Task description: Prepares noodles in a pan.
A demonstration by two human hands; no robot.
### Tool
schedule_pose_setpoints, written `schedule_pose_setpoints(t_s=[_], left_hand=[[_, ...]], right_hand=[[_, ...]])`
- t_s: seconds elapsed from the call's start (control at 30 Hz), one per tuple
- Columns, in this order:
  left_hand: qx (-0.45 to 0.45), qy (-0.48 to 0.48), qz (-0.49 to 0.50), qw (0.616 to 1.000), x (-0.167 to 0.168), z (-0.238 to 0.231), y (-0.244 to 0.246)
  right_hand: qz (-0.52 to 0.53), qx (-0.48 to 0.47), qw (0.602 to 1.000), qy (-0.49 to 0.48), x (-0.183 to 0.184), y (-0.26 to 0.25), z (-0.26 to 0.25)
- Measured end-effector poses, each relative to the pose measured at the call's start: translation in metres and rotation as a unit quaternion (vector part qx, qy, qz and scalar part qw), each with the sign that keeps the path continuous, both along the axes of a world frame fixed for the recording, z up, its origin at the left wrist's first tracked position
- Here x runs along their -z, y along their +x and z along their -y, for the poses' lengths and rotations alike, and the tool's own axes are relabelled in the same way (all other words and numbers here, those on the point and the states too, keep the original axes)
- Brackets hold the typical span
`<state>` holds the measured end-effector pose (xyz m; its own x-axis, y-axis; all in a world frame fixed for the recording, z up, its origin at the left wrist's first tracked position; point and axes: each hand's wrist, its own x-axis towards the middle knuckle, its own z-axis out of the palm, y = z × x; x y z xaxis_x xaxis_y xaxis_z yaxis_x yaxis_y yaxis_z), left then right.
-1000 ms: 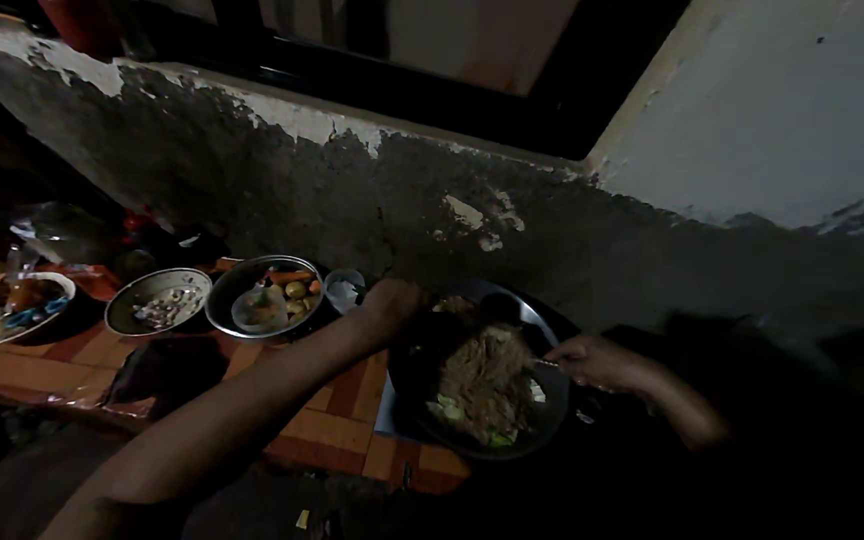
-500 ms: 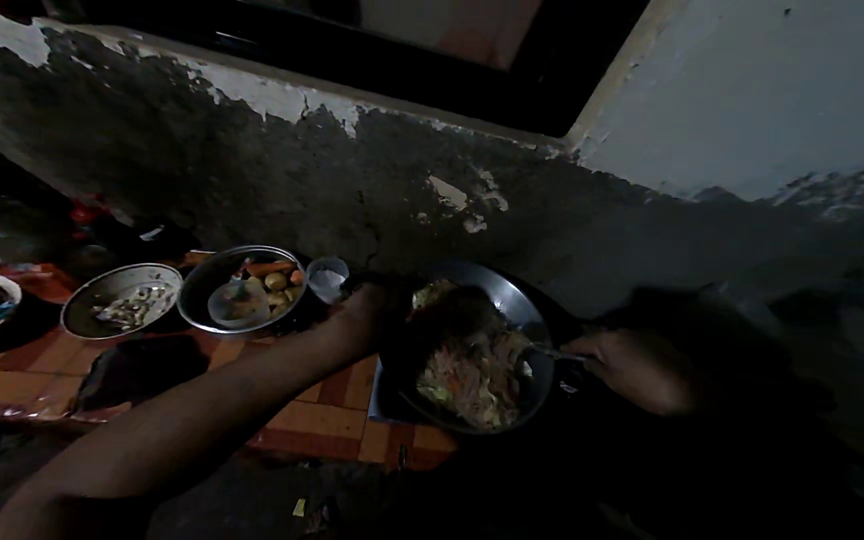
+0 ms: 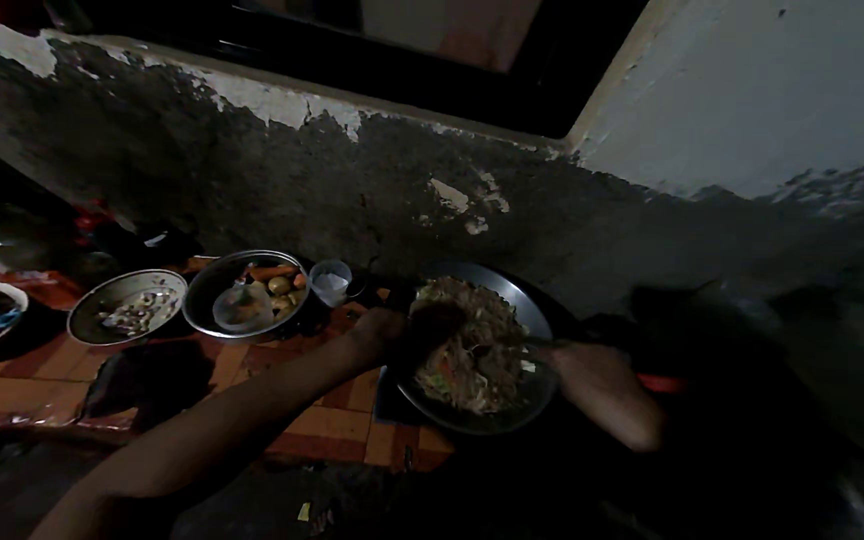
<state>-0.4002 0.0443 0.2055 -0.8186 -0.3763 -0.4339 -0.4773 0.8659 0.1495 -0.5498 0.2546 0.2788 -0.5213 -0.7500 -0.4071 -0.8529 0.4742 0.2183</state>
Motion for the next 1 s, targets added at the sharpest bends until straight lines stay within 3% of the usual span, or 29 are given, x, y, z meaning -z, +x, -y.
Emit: schedule_pose_setpoints(t_s=[0.13,0.23,0.37,0.63,1.0], left_hand=[[0.004,-0.002,0.013,1.0,-0.01,-0.009,0.003],[-0.008,0.003,0.001,1.0,-0.008,-0.013,0.003],[-0.005,0.018,0.009,1.0,-0.001,-0.008,0.002],[0.006,0.001,0.012,1.0,-0.002,-0.017,-0.003],[-0.011,-0.017,-0.048,0.999,-0.017,-0.012,-0.002]], right_hand=[[-0.062,0.021,0.997,-0.03,-0.024,-0.018,0.0],[-0.07,0.063,0.993,0.065,-0.015,-0.008,0.015],[0.014,0.061,0.987,0.151,0.008,-0.014,0.03],[0.24,0.07,0.967,0.048,0.079,-0.065,0.029],[0.275,0.113,0.955,0.001,0.05,-0.074,0.009]])
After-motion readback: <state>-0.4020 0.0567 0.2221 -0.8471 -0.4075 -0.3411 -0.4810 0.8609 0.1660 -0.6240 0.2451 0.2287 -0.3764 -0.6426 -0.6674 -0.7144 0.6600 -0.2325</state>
